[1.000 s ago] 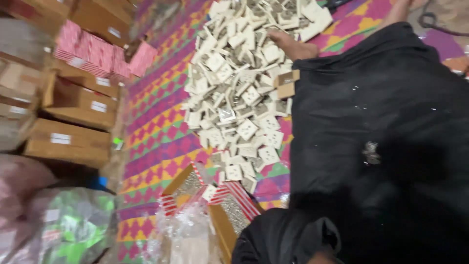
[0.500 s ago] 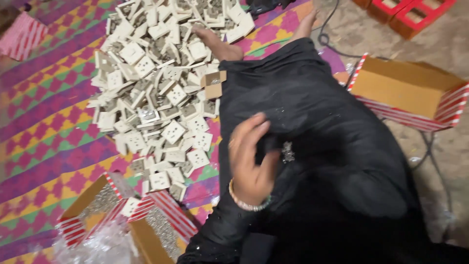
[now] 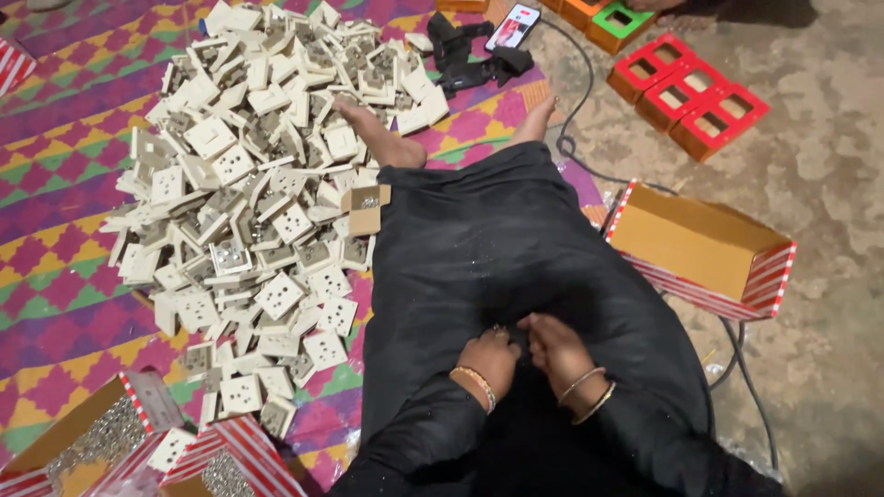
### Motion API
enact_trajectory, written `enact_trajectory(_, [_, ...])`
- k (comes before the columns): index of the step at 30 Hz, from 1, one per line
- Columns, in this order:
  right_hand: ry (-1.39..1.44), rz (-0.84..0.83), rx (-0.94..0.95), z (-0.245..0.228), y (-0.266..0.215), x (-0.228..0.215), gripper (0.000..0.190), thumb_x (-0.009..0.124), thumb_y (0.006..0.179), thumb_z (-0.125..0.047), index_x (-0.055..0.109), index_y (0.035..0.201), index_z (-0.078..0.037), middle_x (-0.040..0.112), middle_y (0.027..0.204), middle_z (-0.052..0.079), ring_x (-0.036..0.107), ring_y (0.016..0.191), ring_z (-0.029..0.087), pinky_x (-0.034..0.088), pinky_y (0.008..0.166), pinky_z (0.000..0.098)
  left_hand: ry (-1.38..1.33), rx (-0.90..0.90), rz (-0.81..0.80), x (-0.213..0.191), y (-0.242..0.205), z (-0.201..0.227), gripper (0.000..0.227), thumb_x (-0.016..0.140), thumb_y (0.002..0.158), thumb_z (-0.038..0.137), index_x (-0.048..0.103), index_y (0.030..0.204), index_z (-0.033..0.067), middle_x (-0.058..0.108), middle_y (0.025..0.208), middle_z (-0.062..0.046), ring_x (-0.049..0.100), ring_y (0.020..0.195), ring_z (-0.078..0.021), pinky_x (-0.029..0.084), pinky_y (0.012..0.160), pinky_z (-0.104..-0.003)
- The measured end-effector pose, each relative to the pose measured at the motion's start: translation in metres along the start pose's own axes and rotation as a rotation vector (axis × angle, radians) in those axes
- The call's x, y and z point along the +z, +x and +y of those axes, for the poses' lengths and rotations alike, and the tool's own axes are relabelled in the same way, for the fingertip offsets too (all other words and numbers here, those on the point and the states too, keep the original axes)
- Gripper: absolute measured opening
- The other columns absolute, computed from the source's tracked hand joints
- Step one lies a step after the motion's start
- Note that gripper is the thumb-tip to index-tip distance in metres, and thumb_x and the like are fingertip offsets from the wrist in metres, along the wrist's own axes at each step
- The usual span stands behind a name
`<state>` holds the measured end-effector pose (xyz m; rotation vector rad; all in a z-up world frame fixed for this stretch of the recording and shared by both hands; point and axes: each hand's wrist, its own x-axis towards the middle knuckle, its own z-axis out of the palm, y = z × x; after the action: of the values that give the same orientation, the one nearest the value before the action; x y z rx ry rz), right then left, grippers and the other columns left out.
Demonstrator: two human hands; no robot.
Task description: The person sits on the floor and repeatedly picks up small metal pins, inserting them into white plastic electrical socket housings. The person handles the components by hand, working on a pile of sockets and a box of pins on a colorful mat.
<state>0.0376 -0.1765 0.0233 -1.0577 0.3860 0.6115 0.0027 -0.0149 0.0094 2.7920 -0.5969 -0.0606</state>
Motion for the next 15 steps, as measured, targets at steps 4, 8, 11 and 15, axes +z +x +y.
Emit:
enact_trajectory(4, [-0.152, 0.008, -0.026, 0.013, 0.029, -0.011, 0.027, 0.058, 0.099, -0.024, 0.071, 0.100, -0.001, 0.046, 0.063, -0.004, 0.037, 0.053, 0.007, 0.030, 0.048, 0.0241, -0.002, -0.072, -0.158, 0.012, 0.009, -0.005, 0.016, 0.058, 0.089, 0.008, 0.071, 0.097, 0.0053, 0.067, 0.112, -0.016, 0.062, 0.110, -0.0334, 0.055, 0.082, -0.046])
enact_trajectory(8, [-0.228, -0.002, -0.051, 0.021, 0.041, -0.015, 0.028, 0.060, 0.097, -0.025, 0.073, 0.100, -0.001, 0.047, 0.062, -0.004, 0.039, 0.053, 0.007, 0.032, 0.049, 0.0246, 0.004, -0.136, -0.258, 0.011, 0.012, -0.005, 0.017, 0.057, 0.090, 0.006, 0.070, 0.101, 0.0025, 0.065, 0.114, -0.017, 0.062, 0.109, -0.0333, 0.056, 0.083, -0.045])
enact_trajectory(11, [-0.234, -0.008, -0.023, 0.023, 0.042, -0.016, 0.028, 0.061, 0.096, -0.026, 0.073, 0.100, -0.001, 0.048, 0.063, -0.005, 0.039, 0.054, 0.007, 0.032, 0.050, 0.0247, 0.022, -0.179, -0.353, 0.009, 0.016, -0.005, 0.019, 0.057, 0.091, 0.006, 0.069, 0.105, 0.0009, 0.064, 0.116, -0.018, 0.063, 0.107, -0.0339, 0.056, 0.083, -0.044])
enact_trajectory(15, [-0.223, -0.033, -0.012, 0.025, 0.045, -0.018, 0.027, 0.061, 0.098, -0.025, 0.074, 0.101, -0.002, 0.047, 0.064, -0.005, 0.039, 0.056, 0.006, 0.033, 0.052, 0.0232, 0.015, -0.201, -0.469, 0.005, 0.023, -0.006, 0.021, 0.057, 0.093, 0.007, 0.067, 0.109, 0.0002, 0.064, 0.115, -0.019, 0.063, 0.108, -0.0344, 0.057, 0.085, -0.044])
